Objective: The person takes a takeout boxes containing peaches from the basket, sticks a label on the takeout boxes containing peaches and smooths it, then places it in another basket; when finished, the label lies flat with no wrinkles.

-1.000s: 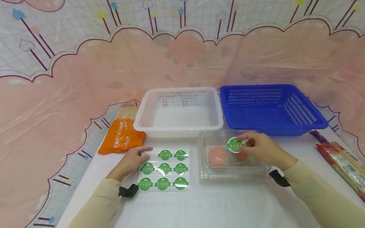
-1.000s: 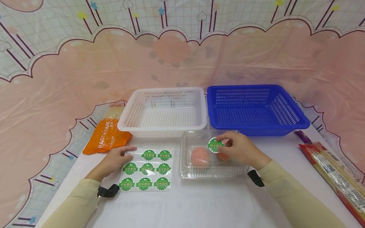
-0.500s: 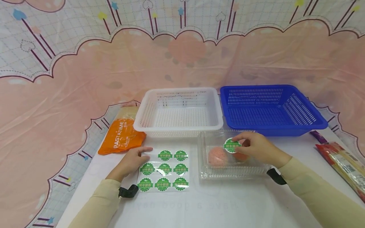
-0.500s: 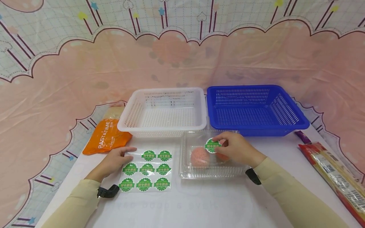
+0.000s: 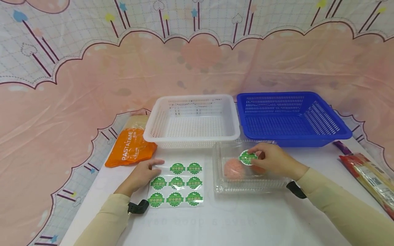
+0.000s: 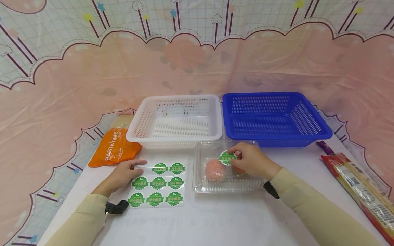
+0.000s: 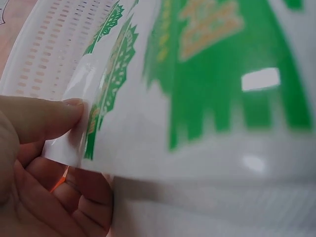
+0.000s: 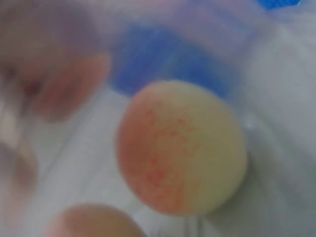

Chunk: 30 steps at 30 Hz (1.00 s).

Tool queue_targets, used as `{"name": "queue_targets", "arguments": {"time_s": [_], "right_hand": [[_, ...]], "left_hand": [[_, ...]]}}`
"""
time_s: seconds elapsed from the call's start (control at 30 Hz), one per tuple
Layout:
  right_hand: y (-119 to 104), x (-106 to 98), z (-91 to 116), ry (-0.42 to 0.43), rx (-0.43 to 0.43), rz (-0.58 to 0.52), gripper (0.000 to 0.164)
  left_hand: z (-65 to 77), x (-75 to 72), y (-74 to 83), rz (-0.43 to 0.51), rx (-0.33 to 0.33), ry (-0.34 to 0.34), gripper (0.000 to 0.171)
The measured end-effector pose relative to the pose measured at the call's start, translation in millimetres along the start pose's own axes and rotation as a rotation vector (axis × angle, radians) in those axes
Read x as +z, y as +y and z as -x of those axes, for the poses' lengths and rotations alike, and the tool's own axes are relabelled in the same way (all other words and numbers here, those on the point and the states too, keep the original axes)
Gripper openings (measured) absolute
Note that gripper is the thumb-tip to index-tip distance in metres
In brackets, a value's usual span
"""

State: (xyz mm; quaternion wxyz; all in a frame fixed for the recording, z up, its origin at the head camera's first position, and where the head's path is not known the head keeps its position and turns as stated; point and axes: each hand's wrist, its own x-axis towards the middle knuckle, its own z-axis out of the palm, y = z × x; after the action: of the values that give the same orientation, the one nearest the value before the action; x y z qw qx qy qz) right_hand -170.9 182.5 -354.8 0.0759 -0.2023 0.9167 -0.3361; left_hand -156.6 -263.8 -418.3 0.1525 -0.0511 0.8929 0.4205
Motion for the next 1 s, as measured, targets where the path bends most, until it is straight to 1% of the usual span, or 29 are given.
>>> {"name": "queue_targets", "arguments": {"time_s": [0.23, 0.57, 0.7, 1.0], "right_hand": [[-1.8, 3.0, -1.4, 0.024, -0.026, 0.009, 0.031], [-0.7, 3.0, -2.1, 0.003, -0.03, 0.027, 0.033], [-1.2, 2.6, -2.2, -0.003, -0.028, 0.039, 0.034], [-2.7, 2.0, -1.2, 0.002, -0.029, 0.051, 0.033]], "left_hand": [[-1.5, -0.2, -1.8, -0.024, -0.001, -0.004, 0.04], [-2.2, -0.2, 1.0, -0.02, 0.02, -0.009, 0.042], [-1.1, 0.3, 2.1, -0.028, 0.018, -0.01, 0.042], [-4.0, 0.9, 0.4, -0.036, 0.026, -0.009, 0.042]]}}
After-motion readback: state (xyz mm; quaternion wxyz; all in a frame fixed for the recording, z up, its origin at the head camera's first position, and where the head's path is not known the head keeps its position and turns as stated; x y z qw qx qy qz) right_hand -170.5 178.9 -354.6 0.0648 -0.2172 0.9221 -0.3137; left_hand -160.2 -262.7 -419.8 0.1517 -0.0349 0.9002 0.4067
